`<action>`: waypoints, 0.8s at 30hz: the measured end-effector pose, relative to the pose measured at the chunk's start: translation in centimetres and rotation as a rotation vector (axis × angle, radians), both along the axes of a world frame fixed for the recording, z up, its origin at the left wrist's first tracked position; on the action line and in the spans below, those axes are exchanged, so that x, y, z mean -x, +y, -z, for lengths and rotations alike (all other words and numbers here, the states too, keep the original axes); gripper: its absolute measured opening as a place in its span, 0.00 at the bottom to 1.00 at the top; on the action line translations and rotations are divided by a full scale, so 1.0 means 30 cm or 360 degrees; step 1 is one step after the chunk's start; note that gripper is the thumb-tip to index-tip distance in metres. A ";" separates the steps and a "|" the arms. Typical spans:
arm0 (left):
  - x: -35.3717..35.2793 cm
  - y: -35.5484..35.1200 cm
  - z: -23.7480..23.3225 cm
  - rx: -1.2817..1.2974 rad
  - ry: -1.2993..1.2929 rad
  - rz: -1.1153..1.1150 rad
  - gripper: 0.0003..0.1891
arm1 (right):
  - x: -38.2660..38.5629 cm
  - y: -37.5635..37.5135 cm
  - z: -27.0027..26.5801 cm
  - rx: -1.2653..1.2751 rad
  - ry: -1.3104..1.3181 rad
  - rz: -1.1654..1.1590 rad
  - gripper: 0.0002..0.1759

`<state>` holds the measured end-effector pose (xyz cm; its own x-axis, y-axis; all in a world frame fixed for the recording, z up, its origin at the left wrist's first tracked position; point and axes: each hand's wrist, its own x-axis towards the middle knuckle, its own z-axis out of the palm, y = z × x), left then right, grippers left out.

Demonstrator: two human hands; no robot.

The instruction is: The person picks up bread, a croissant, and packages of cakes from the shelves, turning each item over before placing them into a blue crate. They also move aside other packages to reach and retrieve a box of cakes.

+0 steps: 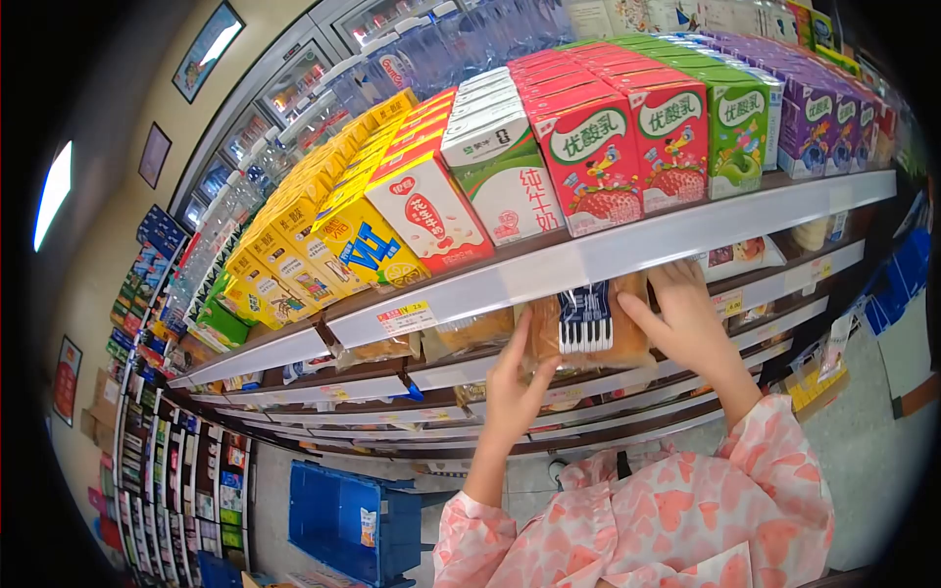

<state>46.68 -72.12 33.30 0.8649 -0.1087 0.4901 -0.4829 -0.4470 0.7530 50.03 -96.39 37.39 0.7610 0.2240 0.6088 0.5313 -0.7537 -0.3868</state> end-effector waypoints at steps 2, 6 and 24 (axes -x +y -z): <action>-0.033 0.001 -0.025 -0.0218 -0.0078 -0.0010 0.35 | -0.030 -0.021 0.002 0.0097 -0.0154 0.0067 0.31; -0.064 -0.025 -0.053 -0.0625 -0.0197 -0.0174 0.34 | -0.095 -0.047 0.005 -0.0063 -0.0028 -0.0094 0.23; -0.116 -0.067 -0.050 -0.1100 -0.0649 -0.0627 0.27 | -0.092 -0.013 -0.033 -0.0178 -0.0209 -0.0270 0.22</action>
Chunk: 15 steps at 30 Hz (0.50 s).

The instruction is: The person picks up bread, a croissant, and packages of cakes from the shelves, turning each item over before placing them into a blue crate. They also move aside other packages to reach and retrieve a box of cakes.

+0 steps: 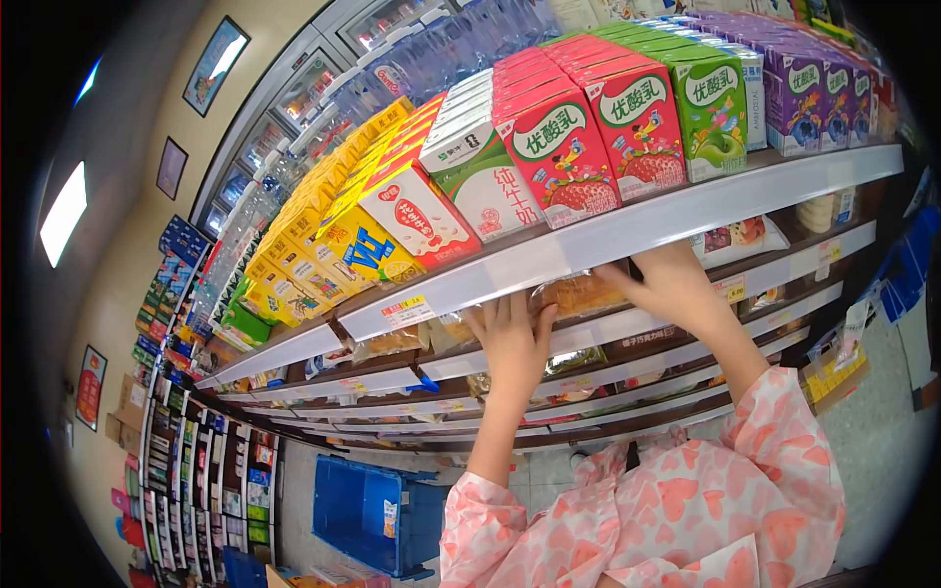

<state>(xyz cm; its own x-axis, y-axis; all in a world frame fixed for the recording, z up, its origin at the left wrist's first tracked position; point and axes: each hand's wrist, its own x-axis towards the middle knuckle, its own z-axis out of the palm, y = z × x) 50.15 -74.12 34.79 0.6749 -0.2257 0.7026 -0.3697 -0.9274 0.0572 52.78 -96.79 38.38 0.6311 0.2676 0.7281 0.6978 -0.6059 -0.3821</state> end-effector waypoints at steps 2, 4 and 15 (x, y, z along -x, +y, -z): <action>0.001 -0.003 0.010 0.0008 -0.0019 -0.0006 0.27 | 0.033 -0.001 0.033 0.0186 -0.0094 -0.0008 0.27; -0.005 -0.005 0.018 0.0001 -0.0040 -0.0021 0.27 | 0.032 -0.008 0.063 0.0293 -0.0112 -0.0019 0.31; 0.013 -0.025 0.035 -0.0101 -0.0050 -0.0155 0.27 | -0.023 0.024 0.138 0.0365 -0.0170 0.0061 0.31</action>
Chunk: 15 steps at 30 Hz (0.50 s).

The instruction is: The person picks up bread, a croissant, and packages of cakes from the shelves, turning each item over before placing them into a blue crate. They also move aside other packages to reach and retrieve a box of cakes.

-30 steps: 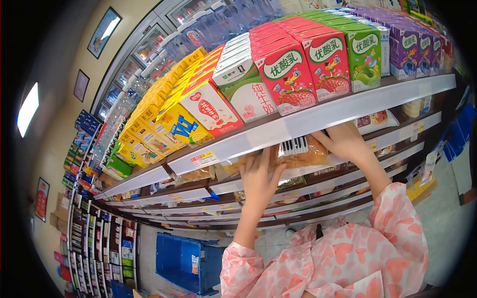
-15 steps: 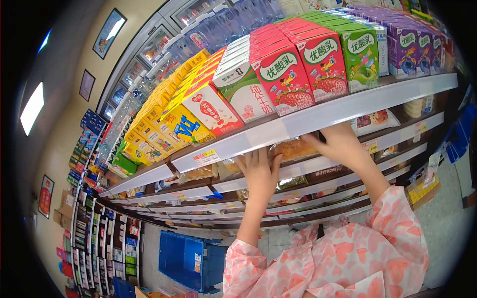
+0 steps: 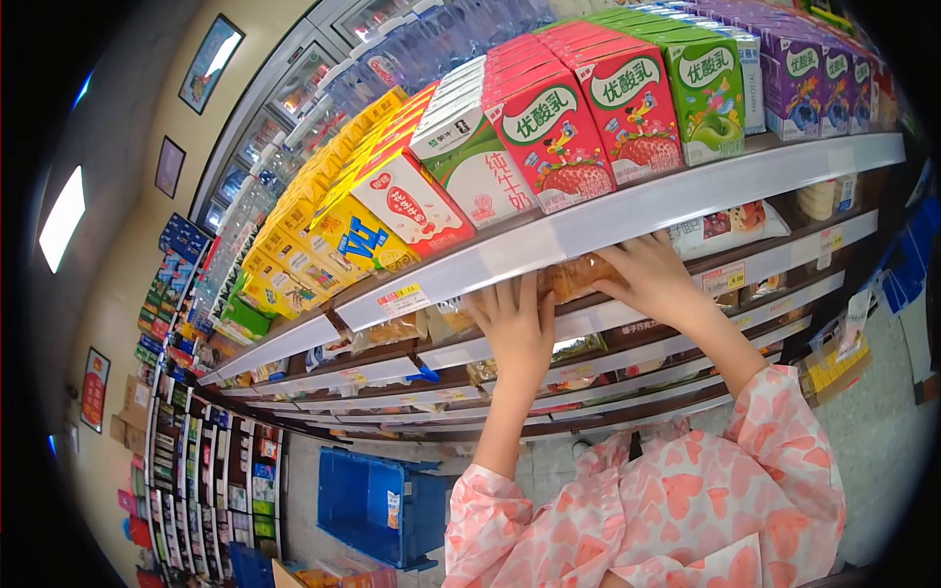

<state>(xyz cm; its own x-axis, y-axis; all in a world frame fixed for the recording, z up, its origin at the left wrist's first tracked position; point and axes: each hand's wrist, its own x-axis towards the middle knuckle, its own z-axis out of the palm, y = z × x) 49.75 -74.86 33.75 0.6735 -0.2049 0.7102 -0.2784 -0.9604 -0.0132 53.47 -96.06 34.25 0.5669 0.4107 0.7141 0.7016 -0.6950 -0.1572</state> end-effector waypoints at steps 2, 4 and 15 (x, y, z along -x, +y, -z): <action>-0.007 0.006 0.003 -0.0012 0.0009 0.0023 0.27 | -0.003 0.008 0.001 0.0012 -0.0052 0.0018 0.32; -0.023 0.015 -0.002 -0.0018 -0.0010 0.0061 0.27 | -0.011 0.017 0.004 0.0030 -0.0044 0.0041 0.32; -0.007 0.030 0.005 -0.0089 0.0129 0.0105 0.32 | 0.032 0.040 0.026 0.0076 0.0071 0.0034 0.36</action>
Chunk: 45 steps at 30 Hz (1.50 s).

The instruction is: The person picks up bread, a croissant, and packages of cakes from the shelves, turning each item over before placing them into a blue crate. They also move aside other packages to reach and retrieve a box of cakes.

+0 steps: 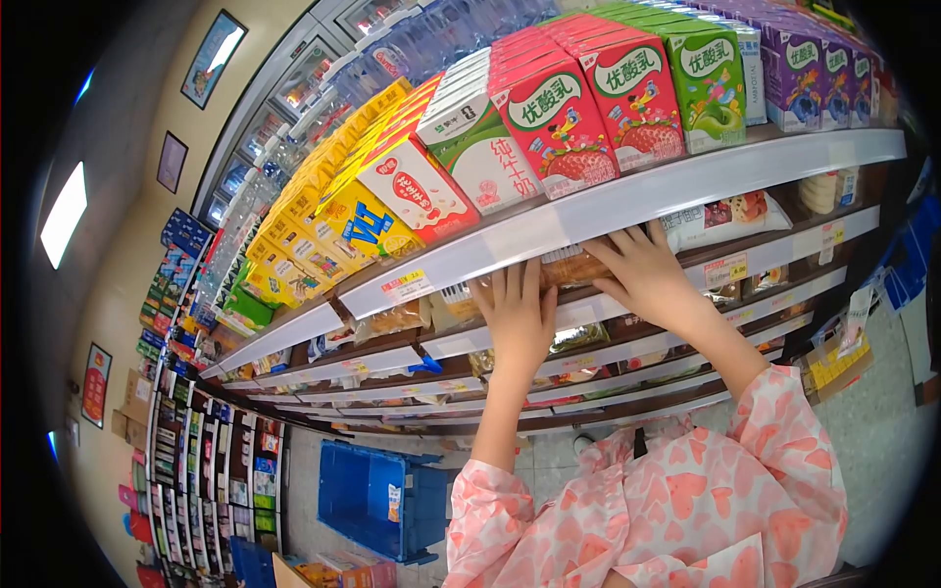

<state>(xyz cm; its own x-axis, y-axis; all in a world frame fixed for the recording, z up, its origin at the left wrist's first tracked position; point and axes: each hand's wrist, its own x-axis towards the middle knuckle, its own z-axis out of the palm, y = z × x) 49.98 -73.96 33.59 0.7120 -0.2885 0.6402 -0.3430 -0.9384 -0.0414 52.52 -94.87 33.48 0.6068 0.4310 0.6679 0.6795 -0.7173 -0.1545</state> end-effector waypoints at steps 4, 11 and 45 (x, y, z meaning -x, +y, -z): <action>0.042 0.000 -0.002 0.0047 0.0113 0.0004 0.35 | 0.035 -0.004 -0.018 0.0009 0.0052 -0.0007 0.36; 0.190 0.002 0.086 0.0250 0.0121 0.0164 0.33 | 0.126 -0.005 -0.015 -0.0263 0.0040 -0.0242 0.27; 0.653 0.223 0.534 0.0881 0.0855 -0.0157 0.10 | 0.406 0.357 0.450 -0.0212 0.1336 -0.1292 0.16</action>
